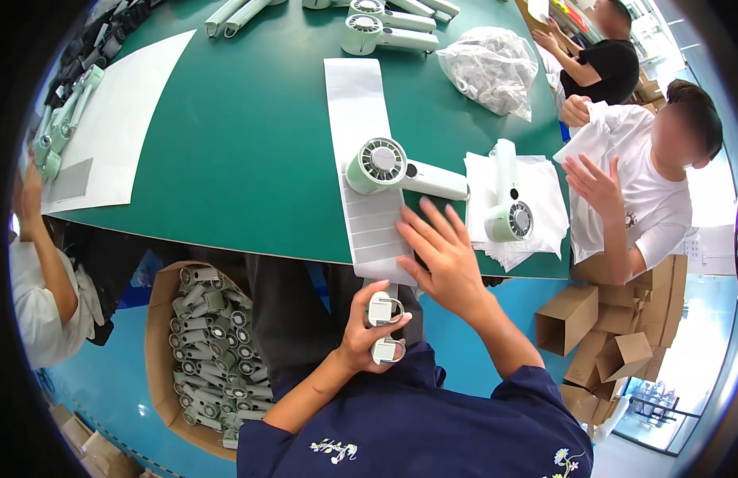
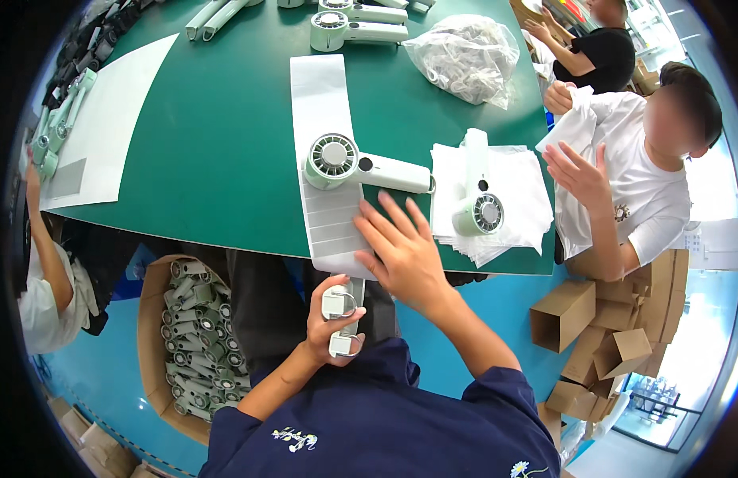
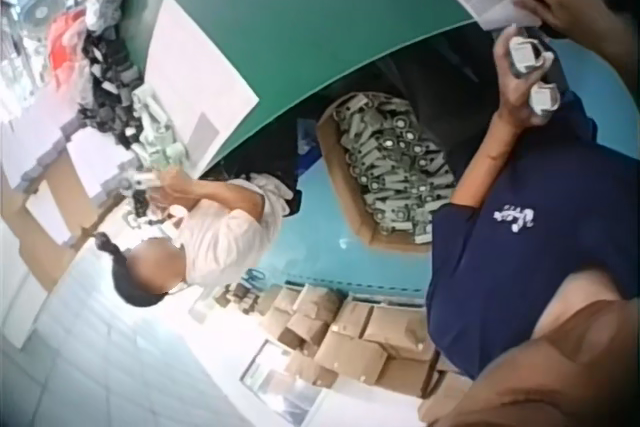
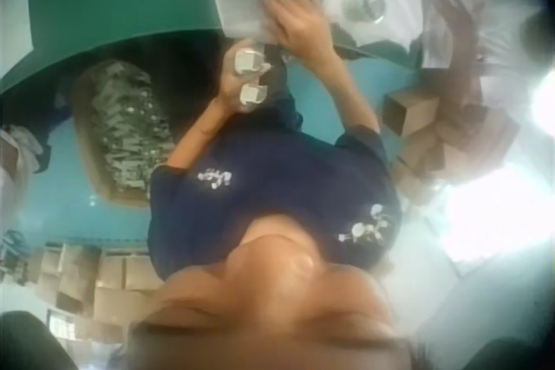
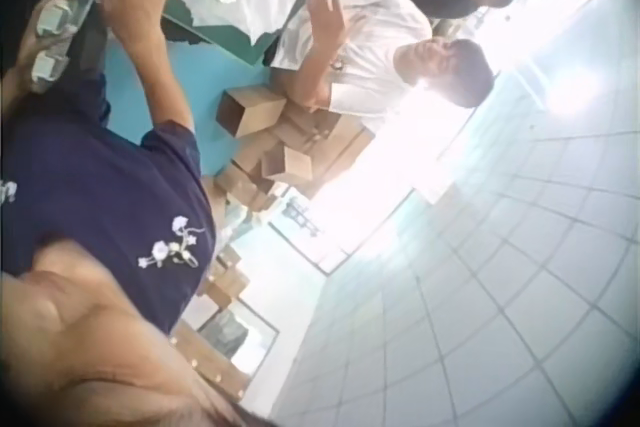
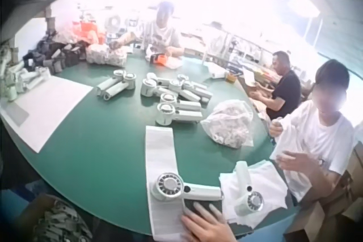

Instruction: Applying labels to the bottom of handheld fans at an assembly line.

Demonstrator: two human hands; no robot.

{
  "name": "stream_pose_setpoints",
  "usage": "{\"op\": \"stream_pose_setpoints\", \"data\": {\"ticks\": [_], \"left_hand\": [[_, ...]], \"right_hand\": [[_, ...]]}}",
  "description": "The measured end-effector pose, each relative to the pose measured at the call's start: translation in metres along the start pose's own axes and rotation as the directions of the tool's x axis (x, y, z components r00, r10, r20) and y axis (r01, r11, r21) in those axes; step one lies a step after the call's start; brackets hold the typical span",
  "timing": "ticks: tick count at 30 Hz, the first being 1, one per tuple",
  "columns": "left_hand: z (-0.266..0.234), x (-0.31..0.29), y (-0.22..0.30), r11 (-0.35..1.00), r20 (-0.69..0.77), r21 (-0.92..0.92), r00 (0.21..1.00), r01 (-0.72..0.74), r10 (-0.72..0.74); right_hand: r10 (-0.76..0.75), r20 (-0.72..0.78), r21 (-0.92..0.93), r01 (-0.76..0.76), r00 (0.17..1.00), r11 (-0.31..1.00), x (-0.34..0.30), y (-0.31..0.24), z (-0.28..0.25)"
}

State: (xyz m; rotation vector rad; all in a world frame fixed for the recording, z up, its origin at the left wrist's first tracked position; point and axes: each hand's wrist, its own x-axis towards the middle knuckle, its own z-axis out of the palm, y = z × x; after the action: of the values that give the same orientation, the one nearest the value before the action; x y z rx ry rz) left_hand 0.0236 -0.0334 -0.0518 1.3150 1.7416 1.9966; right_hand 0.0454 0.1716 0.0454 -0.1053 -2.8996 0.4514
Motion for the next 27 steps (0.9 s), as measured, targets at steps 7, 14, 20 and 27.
{"op": "stream_pose_setpoints", "data": {"ticks": [7,14,20,27], "left_hand": [[-0.010,0.010,0.007,0.994,-0.080,-0.108,0.997,-0.005,-0.004],[-0.018,0.029,0.014,0.976,0.051,-0.201,0.995,0.089,-0.080],[-0.022,0.027,0.018,0.966,0.118,-0.230,0.988,0.121,-0.096],[-0.031,0.034,0.020,0.972,0.160,-0.205,0.984,0.115,-0.083]], "right_hand": [[0.060,-0.067,-0.082,-0.065,0.996,0.994,-0.006,-0.020,0.007],[0.116,-0.137,-0.065,-0.126,0.984,0.990,-0.014,-0.034,0.018],[0.127,-0.196,-0.061,-0.142,0.972,0.988,-0.020,-0.037,0.027],[0.169,-0.279,-0.076,-0.197,0.945,0.977,-0.024,-0.047,0.036]]}}
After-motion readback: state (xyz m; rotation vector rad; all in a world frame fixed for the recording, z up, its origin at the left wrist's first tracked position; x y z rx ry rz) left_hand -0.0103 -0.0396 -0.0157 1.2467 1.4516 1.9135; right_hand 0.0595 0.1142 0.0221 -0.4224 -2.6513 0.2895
